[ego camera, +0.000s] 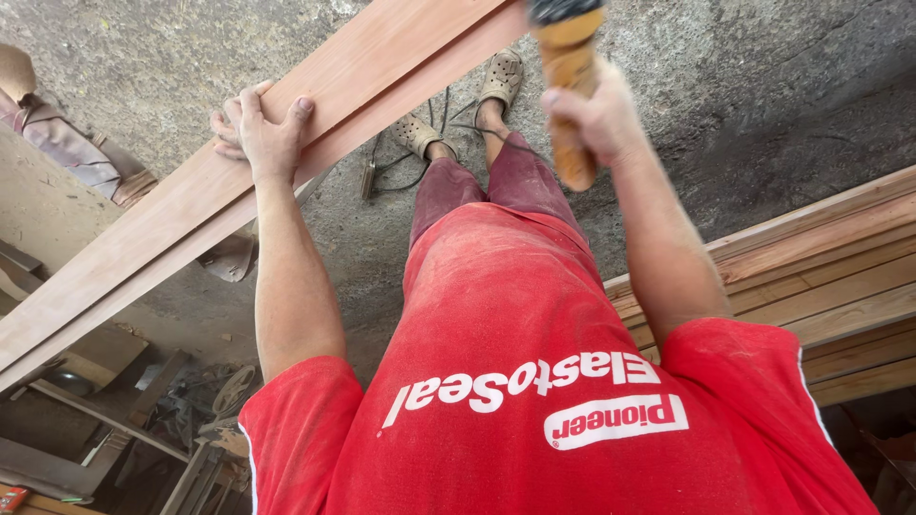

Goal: The person uses an electric sander to smooth the surface of a long wooden plank resting on a workbench. They move the sander back and forth along the plank's length, repositioning the wood as needed to cover different sections.

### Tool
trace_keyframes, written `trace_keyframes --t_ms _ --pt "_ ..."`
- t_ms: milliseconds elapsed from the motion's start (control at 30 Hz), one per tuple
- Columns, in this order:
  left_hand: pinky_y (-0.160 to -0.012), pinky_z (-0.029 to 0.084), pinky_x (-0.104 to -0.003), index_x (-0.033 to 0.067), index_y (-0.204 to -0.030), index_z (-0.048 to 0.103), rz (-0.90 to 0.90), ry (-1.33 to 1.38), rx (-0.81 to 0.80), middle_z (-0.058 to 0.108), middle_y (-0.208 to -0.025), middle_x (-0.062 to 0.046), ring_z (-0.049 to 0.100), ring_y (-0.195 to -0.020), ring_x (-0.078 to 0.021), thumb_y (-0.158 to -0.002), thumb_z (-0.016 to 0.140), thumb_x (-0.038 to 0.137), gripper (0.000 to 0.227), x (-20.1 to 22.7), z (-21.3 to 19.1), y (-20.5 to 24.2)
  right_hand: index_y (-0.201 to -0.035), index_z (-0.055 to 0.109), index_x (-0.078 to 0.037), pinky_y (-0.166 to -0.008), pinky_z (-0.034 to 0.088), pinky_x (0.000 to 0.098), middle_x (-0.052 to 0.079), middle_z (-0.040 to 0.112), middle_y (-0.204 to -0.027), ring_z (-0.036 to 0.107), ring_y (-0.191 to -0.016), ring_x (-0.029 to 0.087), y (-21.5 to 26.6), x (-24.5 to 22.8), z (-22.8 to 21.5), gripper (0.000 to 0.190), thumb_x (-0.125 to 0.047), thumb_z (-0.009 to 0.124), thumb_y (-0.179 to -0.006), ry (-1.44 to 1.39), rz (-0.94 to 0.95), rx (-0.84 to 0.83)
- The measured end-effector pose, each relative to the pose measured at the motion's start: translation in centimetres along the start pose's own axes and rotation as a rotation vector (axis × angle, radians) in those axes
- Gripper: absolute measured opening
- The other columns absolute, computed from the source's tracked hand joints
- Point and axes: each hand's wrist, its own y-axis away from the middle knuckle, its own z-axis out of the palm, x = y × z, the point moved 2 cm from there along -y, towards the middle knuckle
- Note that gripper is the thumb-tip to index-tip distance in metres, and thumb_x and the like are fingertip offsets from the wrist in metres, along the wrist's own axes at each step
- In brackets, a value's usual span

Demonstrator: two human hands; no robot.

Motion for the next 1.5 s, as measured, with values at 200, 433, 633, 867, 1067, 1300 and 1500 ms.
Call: trace_keyframes --t_ms 200,433,633,867,1067,1300,1500 --pt "-0.117 -0.008 -0.073 0.0289 -0.133 0.061 -0.007 0.054 0.011 0.046 -0.144 -0.004 0.006 -0.15 -0.0442 -0.079 0.081 0.068 0.07 -0.3 -0.2 0.6 -0.118 0.06 -0.003 -0.083 0.06 0.0331 0.006 0.069 -0.103 0.068 -0.089 0.015 0.6 1.6 1.1 0.049 -0.025 0.079 -0.078 -0.015 -0.001 -0.107" --pt "-0.115 -0.006 -0.074 0.0285 -0.134 0.06 0.014 0.001 -0.003 0.043 -0.15 -0.005 0.004 -0.151 -0.0448 -0.082 0.081 0.064 0.067 -0.2 -0.2 0.6 -0.118 0.059 0.001 -0.074 0.061 0.0375 0.01 0.066 -0.091 0.067 -0.076 0.02 0.0 -0.6 -5.3 0.032 -0.014 0.071 -0.092 -0.169 -0.079 -0.014" --pt "-0.116 -0.004 -0.079 0.0172 -0.153 0.043 0.054 0.0 0.082 0.032 -0.163 -0.012 0.008 -0.155 -0.0442 -0.091 0.076 0.064 0.084 -1.3 2.1 -0.1 -0.122 0.055 0.002 -0.075 0.063 0.0383 0.012 0.065 -0.092 0.067 -0.078 0.021 0.1 -0.3 -2.5 0.035 -0.015 0.069 -0.095 -0.143 -0.081 -0.085" --pt "-0.128 -0.003 -0.065 0.0126 -0.166 0.02 0.051 -0.126 0.03 0.008 -0.169 -0.03 -0.012 -0.153 -0.0546 -0.098 0.067 0.077 0.105 -4.7 0.9 1.8 -0.123 0.06 -0.002 -0.088 0.061 0.0331 0.007 0.07 -0.11 0.069 -0.095 0.015 0.6 1.8 9.9 0.043 -0.018 0.078 -0.087 0.118 -0.066 -0.234" --pt "-0.129 -0.005 -0.066 0.0102 -0.168 0.008 0.05 -0.034 0.105 0.003 -0.174 -0.019 -0.012 -0.157 -0.0466 -0.097 0.063 0.076 0.111 -10.6 0.7 1.2 -0.119 0.063 -0.006 -0.085 0.061 0.0325 0.004 0.071 -0.106 0.07 -0.094 0.014 1.3 1.1 17.7 0.042 -0.023 0.081 -0.085 0.277 -0.021 -0.344" --pt "-0.125 -0.003 -0.07 0.0249 -0.16 0.032 0.116 0.039 0.147 0.015 -0.172 -0.01 -0.009 -0.156 -0.0482 -0.103 0.07 0.061 0.078 -11.9 1.7 0.7 -0.121 0.063 -0.005 -0.084 0.059 0.0327 0.007 0.072 -0.106 0.069 -0.094 0.014 0.9 1.1 20.5 0.046 -0.023 0.082 -0.084 0.342 -0.09 -0.303" --pt "-0.122 -0.003 -0.071 0.0235 -0.153 0.038 0.162 0.106 0.195 0.023 -0.165 -0.01 -0.007 -0.153 -0.0494 -0.101 0.08 0.055 0.074 -10.8 1.0 1.3 -0.121 0.061 -0.003 -0.083 0.062 0.0339 0.007 0.07 -0.104 0.07 -0.09 0.016 0.0 0.0 14.5 0.043 -0.021 0.077 -0.085 0.139 -0.053 -0.183"
